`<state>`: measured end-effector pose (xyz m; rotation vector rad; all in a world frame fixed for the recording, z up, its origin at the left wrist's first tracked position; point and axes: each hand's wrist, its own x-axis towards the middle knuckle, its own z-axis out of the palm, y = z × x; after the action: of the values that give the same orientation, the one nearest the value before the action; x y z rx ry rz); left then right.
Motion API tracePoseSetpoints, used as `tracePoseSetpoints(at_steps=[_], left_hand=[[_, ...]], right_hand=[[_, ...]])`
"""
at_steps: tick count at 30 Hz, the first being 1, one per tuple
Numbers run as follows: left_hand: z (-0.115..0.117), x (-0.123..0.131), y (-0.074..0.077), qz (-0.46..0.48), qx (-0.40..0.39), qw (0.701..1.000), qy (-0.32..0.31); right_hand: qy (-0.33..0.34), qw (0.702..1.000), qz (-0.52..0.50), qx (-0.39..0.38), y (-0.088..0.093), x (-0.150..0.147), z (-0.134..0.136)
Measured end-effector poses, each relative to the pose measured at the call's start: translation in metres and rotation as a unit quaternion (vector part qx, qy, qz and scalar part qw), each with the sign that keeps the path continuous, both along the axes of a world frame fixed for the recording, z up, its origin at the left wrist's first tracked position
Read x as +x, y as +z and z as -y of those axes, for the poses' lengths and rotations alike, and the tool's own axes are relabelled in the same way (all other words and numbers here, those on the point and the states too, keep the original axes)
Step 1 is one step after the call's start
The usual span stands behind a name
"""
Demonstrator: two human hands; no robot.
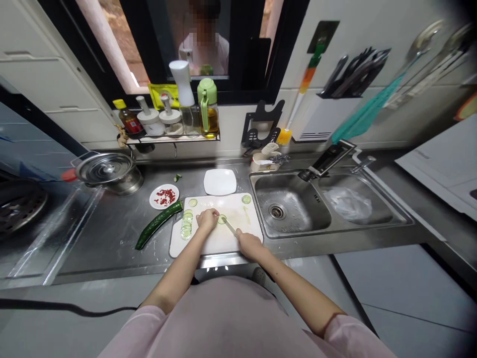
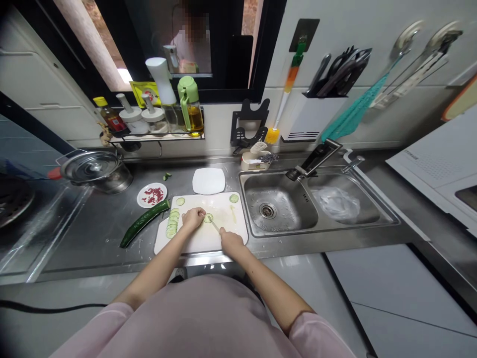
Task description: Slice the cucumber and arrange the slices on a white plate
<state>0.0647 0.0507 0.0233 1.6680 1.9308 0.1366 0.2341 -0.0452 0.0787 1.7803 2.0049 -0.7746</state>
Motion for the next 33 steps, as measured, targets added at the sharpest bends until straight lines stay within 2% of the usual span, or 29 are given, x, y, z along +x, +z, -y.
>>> tracePoseSetpoints(at_steps=[12,20,28,33], left_hand=[[0.0,0.001,0.003,0.008,-0.001,1.0,0.006],[0.002,0.0,0.004,0.01,0.0,1.0,0.005],[0.005,0.001,0.006,0.002,-0.002,1.0,-0.009],[0.01,0.004,0.003,-0.009,0.024,1.0,-0.01]], right_hand=[[0.004,1.0,-0.002,-0.009,0.002,0.011,0.017],[0.004,1.0,-0.014,0.023,-0.007,0.021,0.028],[-0.085,0.995,-0.032,0.047,-0.009,0.031,0.025],[-0.096,0.994,-0.028,0.053,-0.008,0.03,0.019]])
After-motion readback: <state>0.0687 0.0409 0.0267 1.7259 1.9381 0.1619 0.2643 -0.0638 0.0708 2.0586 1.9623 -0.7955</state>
